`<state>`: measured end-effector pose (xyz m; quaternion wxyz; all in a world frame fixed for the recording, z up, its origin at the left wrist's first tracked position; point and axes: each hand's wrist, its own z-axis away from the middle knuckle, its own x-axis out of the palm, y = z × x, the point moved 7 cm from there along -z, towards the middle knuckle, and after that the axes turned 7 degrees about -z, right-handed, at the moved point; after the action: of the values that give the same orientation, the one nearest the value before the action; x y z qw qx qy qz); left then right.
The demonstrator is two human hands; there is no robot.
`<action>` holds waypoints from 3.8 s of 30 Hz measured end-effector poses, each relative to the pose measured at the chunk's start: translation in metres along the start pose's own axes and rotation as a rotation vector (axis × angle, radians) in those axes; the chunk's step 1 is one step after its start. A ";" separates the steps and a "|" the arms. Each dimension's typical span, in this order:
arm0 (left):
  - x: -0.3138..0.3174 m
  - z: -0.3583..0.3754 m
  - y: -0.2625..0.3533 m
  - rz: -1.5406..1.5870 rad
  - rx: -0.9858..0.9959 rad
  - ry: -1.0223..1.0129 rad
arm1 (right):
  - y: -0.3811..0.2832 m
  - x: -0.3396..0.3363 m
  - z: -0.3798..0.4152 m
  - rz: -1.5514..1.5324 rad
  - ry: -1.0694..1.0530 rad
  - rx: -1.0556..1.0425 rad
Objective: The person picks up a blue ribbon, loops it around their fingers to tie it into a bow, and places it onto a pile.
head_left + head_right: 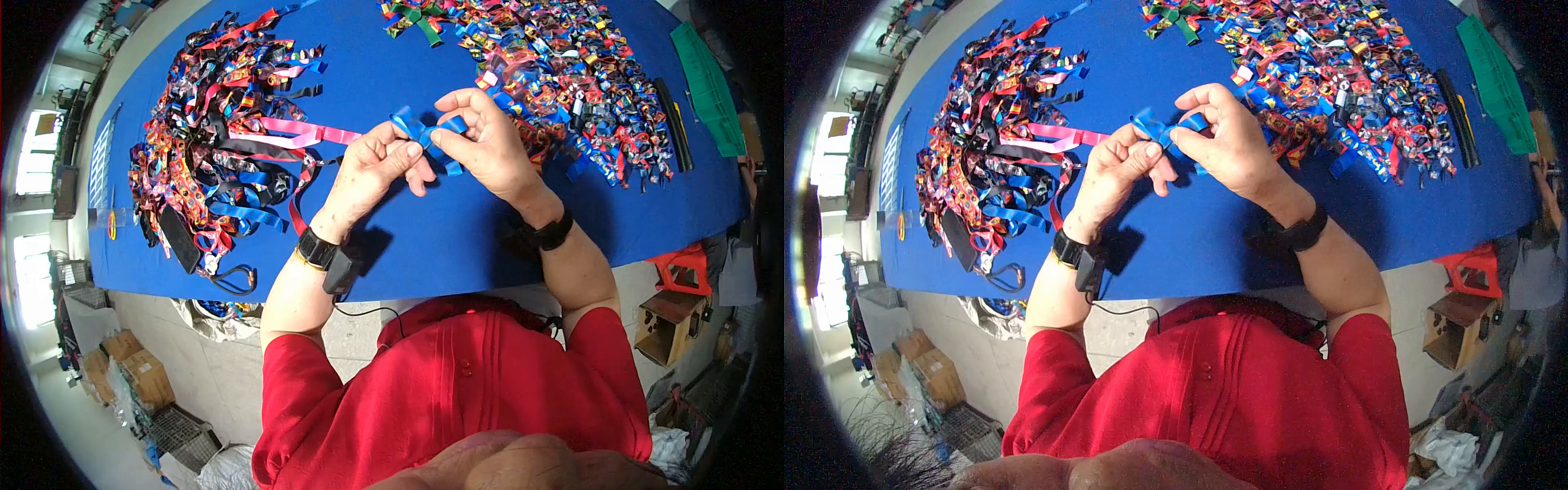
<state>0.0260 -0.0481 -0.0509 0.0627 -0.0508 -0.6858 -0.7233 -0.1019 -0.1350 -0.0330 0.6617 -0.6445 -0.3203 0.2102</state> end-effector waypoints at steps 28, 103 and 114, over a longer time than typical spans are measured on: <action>-0.023 -0.002 -0.010 -0.020 0.037 0.207 | 0.002 0.010 -0.001 -0.041 -0.150 -0.040; -0.008 0.001 -0.006 -0.044 -0.063 0.091 | 0.018 -0.003 -0.005 0.031 -0.058 0.003; -0.007 0.000 -0.011 -0.062 -0.019 0.175 | 0.022 0.004 -0.001 0.067 -0.096 0.038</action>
<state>0.0312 -0.0477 -0.0627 0.0993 0.0333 -0.6719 -0.7332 -0.0954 -0.1311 -0.0541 0.6503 -0.6314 -0.3260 0.2687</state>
